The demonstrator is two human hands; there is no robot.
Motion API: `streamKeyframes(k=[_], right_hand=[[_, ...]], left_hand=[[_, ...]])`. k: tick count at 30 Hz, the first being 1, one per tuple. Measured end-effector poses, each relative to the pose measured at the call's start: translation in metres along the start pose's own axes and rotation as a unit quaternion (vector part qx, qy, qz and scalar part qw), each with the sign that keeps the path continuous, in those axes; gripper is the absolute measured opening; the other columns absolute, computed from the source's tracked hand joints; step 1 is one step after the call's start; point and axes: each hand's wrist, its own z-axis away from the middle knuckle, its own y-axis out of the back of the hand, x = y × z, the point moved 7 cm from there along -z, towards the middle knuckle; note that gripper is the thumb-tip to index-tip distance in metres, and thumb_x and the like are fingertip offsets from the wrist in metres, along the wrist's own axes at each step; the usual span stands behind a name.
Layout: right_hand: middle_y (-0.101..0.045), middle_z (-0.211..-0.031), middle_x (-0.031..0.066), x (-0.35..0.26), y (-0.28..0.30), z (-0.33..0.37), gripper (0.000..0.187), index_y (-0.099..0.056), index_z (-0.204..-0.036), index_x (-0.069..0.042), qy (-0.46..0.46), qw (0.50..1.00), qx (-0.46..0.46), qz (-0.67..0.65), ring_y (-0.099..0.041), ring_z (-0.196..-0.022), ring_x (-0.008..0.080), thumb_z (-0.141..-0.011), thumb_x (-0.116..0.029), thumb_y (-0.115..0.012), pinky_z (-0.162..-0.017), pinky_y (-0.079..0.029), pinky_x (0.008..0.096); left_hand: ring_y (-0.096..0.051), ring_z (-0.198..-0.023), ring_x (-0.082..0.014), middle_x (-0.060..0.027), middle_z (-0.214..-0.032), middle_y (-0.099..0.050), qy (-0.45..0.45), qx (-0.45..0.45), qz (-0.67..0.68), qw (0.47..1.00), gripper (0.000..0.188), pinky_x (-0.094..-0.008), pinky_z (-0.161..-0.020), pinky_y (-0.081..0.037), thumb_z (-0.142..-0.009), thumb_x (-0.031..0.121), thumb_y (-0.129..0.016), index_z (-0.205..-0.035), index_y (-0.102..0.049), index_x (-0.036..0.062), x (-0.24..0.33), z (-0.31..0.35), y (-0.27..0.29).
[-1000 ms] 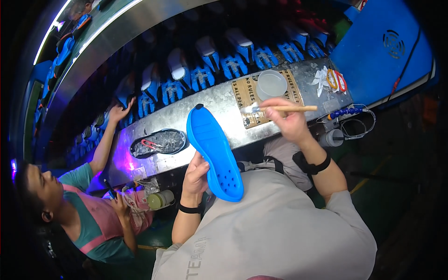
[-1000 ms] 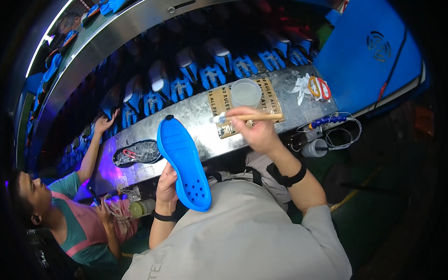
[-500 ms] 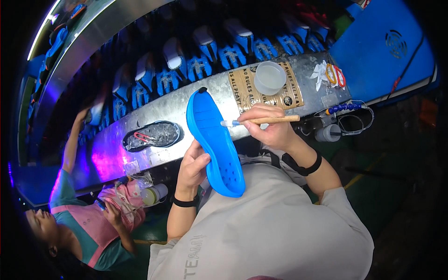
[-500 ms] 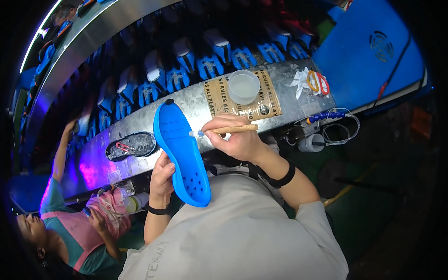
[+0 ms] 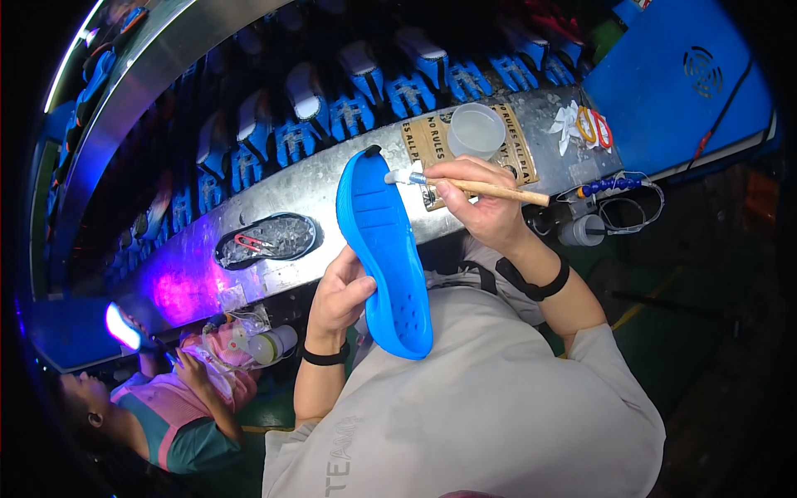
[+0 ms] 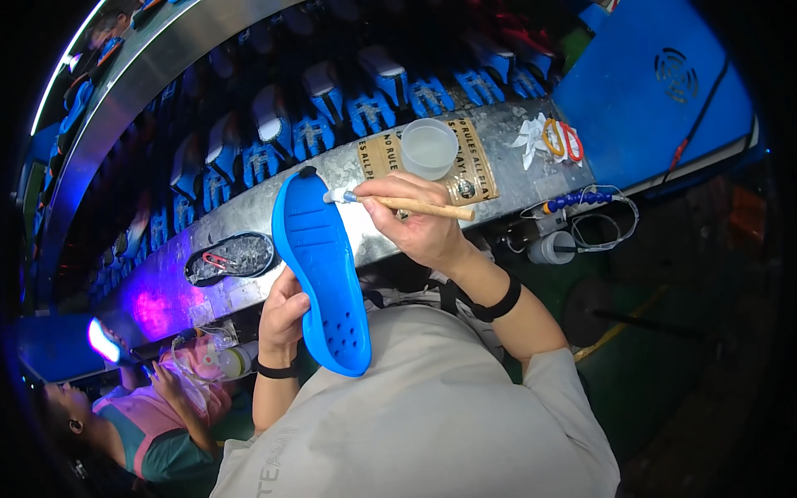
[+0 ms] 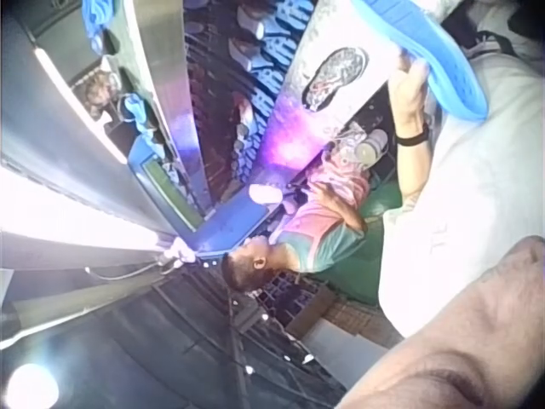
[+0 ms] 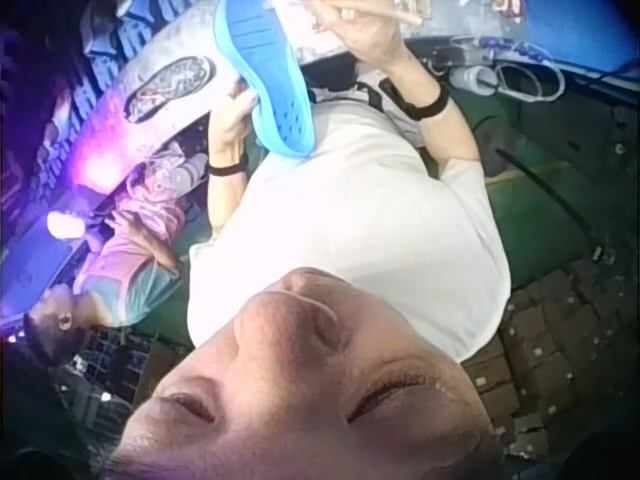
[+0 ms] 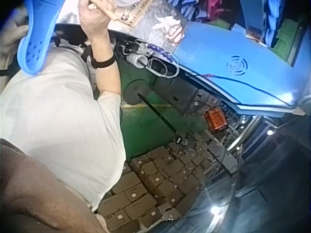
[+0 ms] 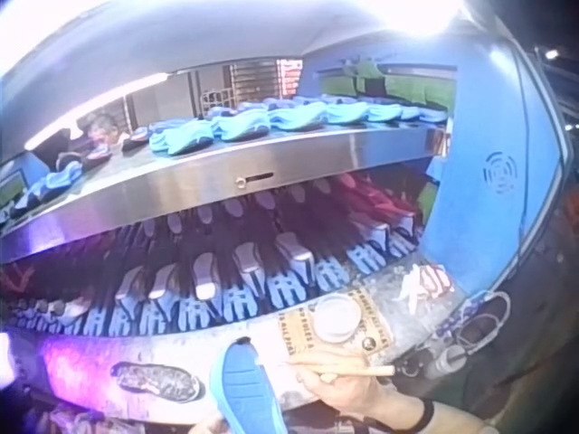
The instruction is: Apply glue/cement to the surface of blue shoe outsoles using a brush at a manufacturing station.
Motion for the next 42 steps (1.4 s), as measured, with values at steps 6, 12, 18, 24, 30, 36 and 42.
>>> streamKeyframes(k=[6,12,18,24,30,36,42], right_hand=[[-0.069,-0.08,0.0095,-0.007,-0.006,0.005,0.01,-0.071,-0.093,-0.001,0.052,0.996,-0.046,0.048,-0.064,-0.07,0.021,-0.084,-0.002,-0.066,-0.064,-0.051,0.0319],[-0.068,-0.078,0.0087,-0.011,-0.012,0.016,0.007,-0.07,-0.087,-0.002,0.016,0.995,-0.101,0.014,-0.063,-0.069,0.0219,-0.081,-0.003,-0.067,-0.063,-0.05,0.0335],[-0.067,-0.075,0.0084,-0.019,-0.011,0.02,0.006,-0.07,-0.085,-0.003,0.009,0.989,-0.144,0.017,-0.063,-0.068,0.0228,-0.079,-0.003,-0.067,-0.063,-0.05,0.0345],[-0.065,-0.072,0.009,-0.029,-0.012,0.025,0.008,-0.07,-0.084,-0.003,0.026,0.986,-0.162,0.028,-0.062,-0.066,0.0249,-0.076,-0.002,-0.068,-0.063,-0.049,0.0353],[-0.063,-0.07,0.0091,-0.034,-0.012,0.028,0.008,-0.069,-0.083,-0.003,0.032,0.985,-0.166,0.022,-0.06,-0.064,0.0254,-0.076,-0.002,-0.067,-0.064,-0.049,0.0357],[-0.064,-0.071,0.0089,-0.045,-0.012,0.027,0.008,-0.07,-0.084,-0.002,0.053,0.979,-0.194,0.016,-0.06,-0.064,0.0245,-0.077,-0.002,-0.067,-0.064,-0.049,0.035],[-0.067,-0.075,0.0082,-0.032,-0.005,0.027,0.01,-0.071,-0.088,-0.003,-0.006,0.992,-0.12,-0.031,-0.062,-0.068,0.0219,-0.079,-0.002,-0.068,-0.064,-0.049,0.0337]], left_hand=[[-0.056,-0.125,-0.024,-0.0153,-0.137,-0.055,-0.006,0.009,-0.003,1.0,0.072,-0.0386,-0.108,-0.042,-0.089,0.02,-0.072,-0.146,-0.038,-0.0059,0.006,-0.003,0.006],[-0.056,-0.124,-0.0244,-0.0156,-0.135,-0.057,-0.033,0.017,-0.024,0.999,0.07,-0.0386,-0.107,-0.043,-0.089,0.018,-0.072,-0.146,-0.039,-0.0051,0.015,-0.004,0.01],[-0.058,-0.122,-0.0241,-0.0153,-0.134,-0.058,-0.043,0.019,-0.037,0.998,0.069,-0.0384,-0.105,-0.045,-0.089,0.016,-0.072,-0.145,-0.04,-0.0052,0.017,-0.005,0.012],[-0.058,-0.12,-0.0244,-0.0156,-0.133,-0.058,-0.052,0.02,-0.041,0.998,0.067,-0.039,-0.105,-0.045,-0.089,0.014,-0.071,-0.146,-0.04,-0.0045,0.021,-0.005,0.011],[-0.058,-0.121,-0.0242,-0.015,-0.134,-0.058,-0.055,0.016,-0.039,0.998,0.067,-0.0394,-0.106,-0.045,-0.089,0.013,-0.071,-0.146,-0.04,-0.004,0.021,-0.006,0.012],[-0.057,-0.123,-0.0243,-0.015,-0.136,-0.056,-0.048,0.021,-0.033,0.998,0.068,-0.0394,-0.107,-0.044,-0.089,0.014,-0.071,-0.146,-0.038,-0.0036,0.021,-0.006,0.014],[-0.057,-0.123,-0.0255,-0.0156,-0.136,-0.056,-0.042,0.029,-0.032,0.998,0.069,-0.0402,-0.107,-0.043,-0.089,0.018,-0.069,-0.147,-0.037,-0.0029,0.022,-0.008,0.016]])
